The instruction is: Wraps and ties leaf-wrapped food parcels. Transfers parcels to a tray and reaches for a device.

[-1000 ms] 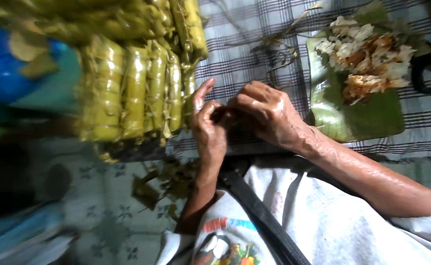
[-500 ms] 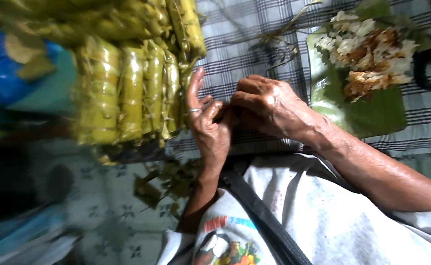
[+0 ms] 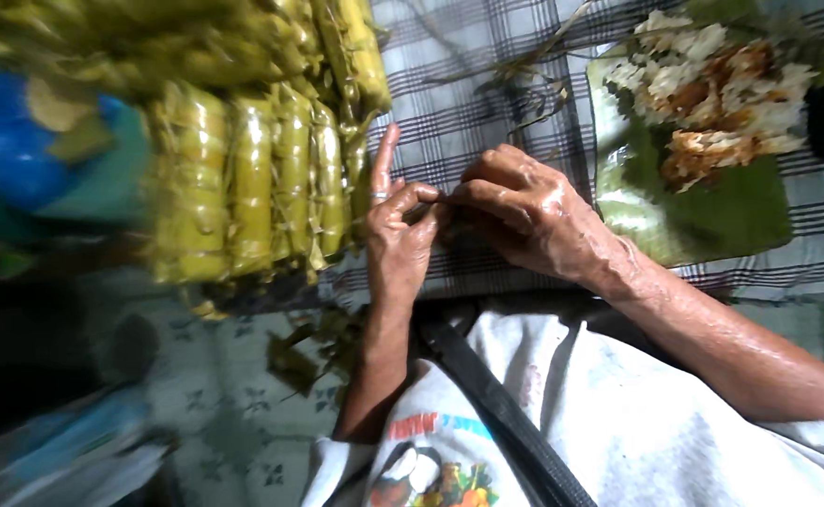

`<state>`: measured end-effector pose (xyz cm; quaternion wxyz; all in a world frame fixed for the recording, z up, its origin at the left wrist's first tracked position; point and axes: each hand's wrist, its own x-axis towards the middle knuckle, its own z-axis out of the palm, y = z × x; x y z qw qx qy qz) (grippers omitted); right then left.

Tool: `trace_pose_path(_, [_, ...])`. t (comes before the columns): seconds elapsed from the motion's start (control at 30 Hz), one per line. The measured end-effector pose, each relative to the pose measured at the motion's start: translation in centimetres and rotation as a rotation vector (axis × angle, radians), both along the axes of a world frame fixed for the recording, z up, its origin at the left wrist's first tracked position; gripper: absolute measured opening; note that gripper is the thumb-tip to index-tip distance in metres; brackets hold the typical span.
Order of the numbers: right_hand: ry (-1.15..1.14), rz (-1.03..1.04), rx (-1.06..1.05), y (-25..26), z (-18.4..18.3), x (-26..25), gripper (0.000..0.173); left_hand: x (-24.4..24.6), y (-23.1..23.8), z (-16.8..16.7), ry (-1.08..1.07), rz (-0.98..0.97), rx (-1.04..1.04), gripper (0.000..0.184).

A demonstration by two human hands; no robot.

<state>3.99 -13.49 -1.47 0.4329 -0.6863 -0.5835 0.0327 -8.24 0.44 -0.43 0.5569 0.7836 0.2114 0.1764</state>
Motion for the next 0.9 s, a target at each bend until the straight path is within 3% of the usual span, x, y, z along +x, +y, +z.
trace_pose_path(0.27, [-0.138,-0.123,0.045,0.5,0.0,-1.1,0.019,0.3,-0.4,-0.1,0.021,0.047,-0.006,0.01])
trace_pose_path(0.57, [-0.092,-0.143,0.014,1.0,-0.1,-1.0,0.017,-0.2,-0.3,-0.3,-0.023,0.015,0.0,0.012])
trace_pose_path(0.9, [-0.222,-0.16,-0.042,1.3,0.3,-1.5,0.02,0.3,-1.0,-0.1,-0.044,0.028,0.461,0.016])
